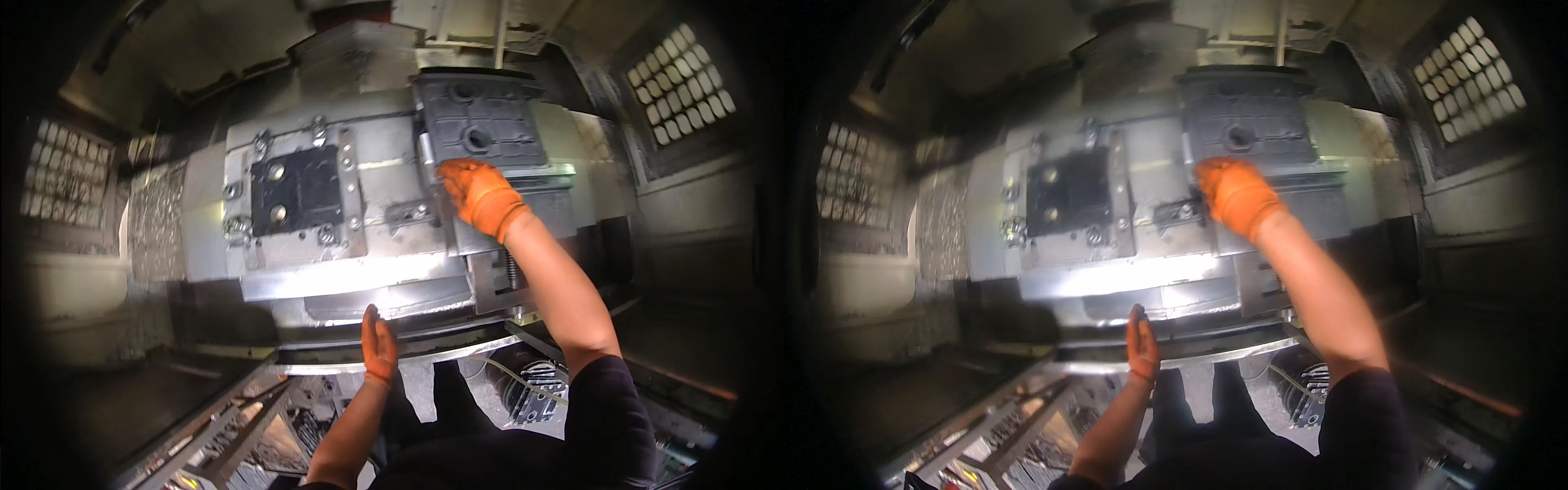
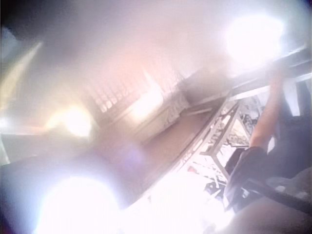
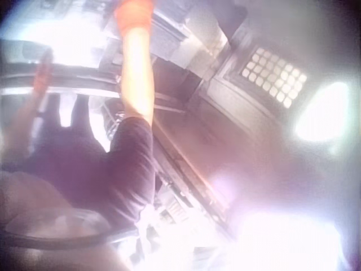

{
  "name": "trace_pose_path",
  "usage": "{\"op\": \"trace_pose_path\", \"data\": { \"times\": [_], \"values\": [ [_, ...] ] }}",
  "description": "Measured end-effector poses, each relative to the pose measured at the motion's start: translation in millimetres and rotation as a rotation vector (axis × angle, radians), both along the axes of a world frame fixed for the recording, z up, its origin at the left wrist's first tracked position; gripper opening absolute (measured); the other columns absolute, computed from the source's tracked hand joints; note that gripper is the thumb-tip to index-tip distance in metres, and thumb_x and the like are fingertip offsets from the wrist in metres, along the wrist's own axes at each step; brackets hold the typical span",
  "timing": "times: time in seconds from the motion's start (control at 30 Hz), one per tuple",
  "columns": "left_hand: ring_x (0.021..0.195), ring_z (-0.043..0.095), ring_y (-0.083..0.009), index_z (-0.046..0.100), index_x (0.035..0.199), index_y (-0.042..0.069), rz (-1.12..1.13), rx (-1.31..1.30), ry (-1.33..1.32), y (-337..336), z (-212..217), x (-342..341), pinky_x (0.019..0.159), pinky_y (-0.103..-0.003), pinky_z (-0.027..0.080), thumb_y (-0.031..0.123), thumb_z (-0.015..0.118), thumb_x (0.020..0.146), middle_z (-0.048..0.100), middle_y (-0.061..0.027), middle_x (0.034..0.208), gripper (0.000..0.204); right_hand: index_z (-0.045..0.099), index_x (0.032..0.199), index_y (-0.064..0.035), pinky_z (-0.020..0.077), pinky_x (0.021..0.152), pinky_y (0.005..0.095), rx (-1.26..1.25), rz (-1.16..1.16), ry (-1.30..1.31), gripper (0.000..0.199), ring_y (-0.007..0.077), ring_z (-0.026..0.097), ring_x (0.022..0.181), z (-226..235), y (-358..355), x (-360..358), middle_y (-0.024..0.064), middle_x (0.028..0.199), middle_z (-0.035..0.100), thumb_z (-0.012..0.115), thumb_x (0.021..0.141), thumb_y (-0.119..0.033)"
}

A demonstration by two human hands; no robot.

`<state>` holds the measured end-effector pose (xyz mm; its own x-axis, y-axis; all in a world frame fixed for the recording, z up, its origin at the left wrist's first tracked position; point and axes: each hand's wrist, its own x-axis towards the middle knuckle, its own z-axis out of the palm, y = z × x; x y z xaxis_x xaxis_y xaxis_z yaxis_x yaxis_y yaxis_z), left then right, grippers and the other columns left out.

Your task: The person places a metal cover onto a machine fixture, aligns it, and secures it using a wrench. They then remove the cover, reposition it, and tighten it again. The task involves repeated handling of the same metal part and tool use.

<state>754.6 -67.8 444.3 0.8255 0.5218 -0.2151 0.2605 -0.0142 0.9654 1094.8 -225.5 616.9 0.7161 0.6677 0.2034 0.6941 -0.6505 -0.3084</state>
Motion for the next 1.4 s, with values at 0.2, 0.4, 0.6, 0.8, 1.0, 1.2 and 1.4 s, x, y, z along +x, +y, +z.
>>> {"op": "trace_pose_path", "data": {
  "times": [0.2,0.4,0.6,0.8,1.0,1.2,1.4],
  "values": [
    [0.139,0.047,-0.0264,0.041,0.151,-0.004,-0.07,0.085,-0.072,20,9,23,0.116,-0.036,0.037,0.015,0.048,0.109,0.051,-0.0185,0.149,0.047,0.069,0.114,-0.0022,0.0547,0.082,0.0365,0.279,-0.488,-0.163,0.032,0.0309,0.068,0.089,-8,-119,36,0.0169,0.098,0.07,0.054,0.087,0.005],
    [0.143,0.043,-0.0344,0.044,0.149,-0.006,-0.163,0.364,-0.24,2,88,189,0.117,-0.04,0.035,0.019,0.056,0.105,0.046,-0.0247,0.153,0.052,0.07,0.116,-0.0061,0.0516,0.091,0.0422,0.213,-0.523,0.151,0.026,0.0355,0.063,0.101,-42,-150,54,0.0177,0.113,0.069,0.053,0.097,-0.011],
    [0.127,0.054,-0.045,0.061,0.132,0.004,-0.484,1.239,-0.64,-90,173,377,0.106,-0.05,0.045,0.031,0.062,0.096,0.057,-0.0261,0.14,0.046,0.063,0.125,-0.0022,0.0496,0.094,0.037,0.339,-0.524,-0.19,0.032,0.0279,0.062,0.102,-20,-146,-31,0.0144,0.113,0.068,0.053,0.096,-0.005],
    [0.119,0.06,-0.0426,0.065,0.131,0.006,-0.741,1.431,-0.586,-71,104,446,0.104,-0.051,0.047,0.037,0.055,0.1,0.064,-0.0228,0.131,0.045,0.063,0.13,-0.0014,0.0443,0.109,0.0488,0.535,-0.607,0.26,0.039,0.0371,0.058,0.127,-32,-113,-332,0.0209,0.131,0.064,0.061,0.093,-0.012],
    [0.135,0.051,-0.0401,0.052,0.148,0.015,-0.819,1.749,-0.68,-31,36,527,0.113,-0.05,0.041,0.036,0.042,0.106,0.054,-0.0215,0.148,0.047,0.067,0.127,-0.005,0.0495,0.103,0.0477,0.443,-1.338,0.533,0.035,0.0403,0.063,0.117,2,-147,-588,0.0205,0.123,0.069,0.061,0.096,-0.021],
    [0.14,0.047,-0.0383,0.049,0.151,0.022,-0.701,1.827,-0.181,-85,134,420,0.114,-0.05,0.039,0.044,0.042,0.106,0.05,-0.014,0.155,0.051,0.068,0.128,-0.0064,0.0505,0.103,0.0448,0.263,-2.023,0.278,0.04,0.0402,0.065,0.116,-27,-238,-694,0.0226,0.123,0.069,0.061,0.097,-0.031],
    [0.138,0.046,-0.0451,0.051,0.147,0.007,-0.654,1.659,-0.68,-59,160,323,0.115,-0.054,0.036,0.03,0.05,0.105,0.047,-0.025,0.153,0.048,0.07,0.124,-0.0103,0.0524,0.099,0.0477,-0.021,-2.346,0.069,0.036,0.0409,0.066,0.114,-12,-507,-730,0.0206,0.12,0.071,0.058,0.095,-0.028]
  ]
}}
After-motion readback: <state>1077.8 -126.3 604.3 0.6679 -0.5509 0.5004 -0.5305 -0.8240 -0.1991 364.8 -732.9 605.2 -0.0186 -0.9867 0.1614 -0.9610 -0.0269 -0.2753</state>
